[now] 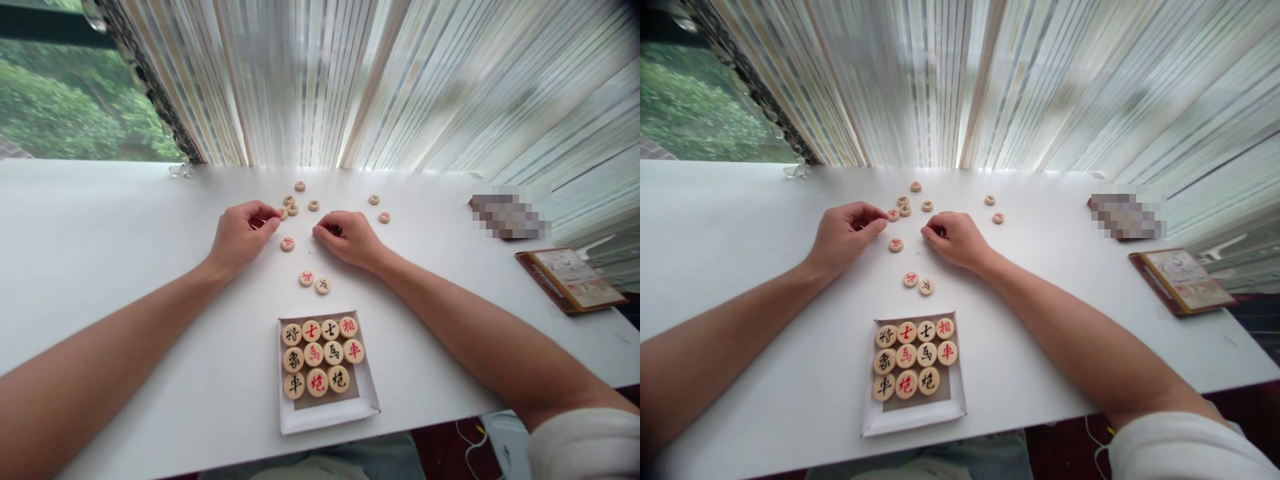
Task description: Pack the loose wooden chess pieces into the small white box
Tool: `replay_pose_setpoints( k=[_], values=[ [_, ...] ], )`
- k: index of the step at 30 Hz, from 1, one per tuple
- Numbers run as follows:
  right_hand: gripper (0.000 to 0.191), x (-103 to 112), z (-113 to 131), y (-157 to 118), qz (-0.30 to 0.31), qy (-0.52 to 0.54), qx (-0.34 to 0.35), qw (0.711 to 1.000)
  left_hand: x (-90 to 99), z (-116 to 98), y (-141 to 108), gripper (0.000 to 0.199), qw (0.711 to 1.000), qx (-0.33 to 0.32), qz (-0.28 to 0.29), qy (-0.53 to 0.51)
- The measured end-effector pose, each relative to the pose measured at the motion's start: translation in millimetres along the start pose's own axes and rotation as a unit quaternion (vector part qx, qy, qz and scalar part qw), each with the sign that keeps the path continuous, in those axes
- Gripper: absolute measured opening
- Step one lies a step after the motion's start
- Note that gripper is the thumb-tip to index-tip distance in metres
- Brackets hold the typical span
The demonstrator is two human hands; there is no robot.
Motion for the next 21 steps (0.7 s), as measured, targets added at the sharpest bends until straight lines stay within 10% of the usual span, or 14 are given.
replay_pose_setpoints(
  k=[21],
  values=[
    [0.022,-1.2,1.1,-0.8,0.008,0.004,0.000,1.000,2.2,8.6,-0.1,0.020,1.000,0.011,-0.009,0.001]
  ],
)
Point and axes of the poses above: each hand's wrist, its own y-axis towards the middle knuckle, its own x-axis out of the back of the hand, z = x × y, the point moved 4 cm from there along y, towards the middle knuckle, and after that the axes turned 12 degrees about z, right-handed, at the moved point
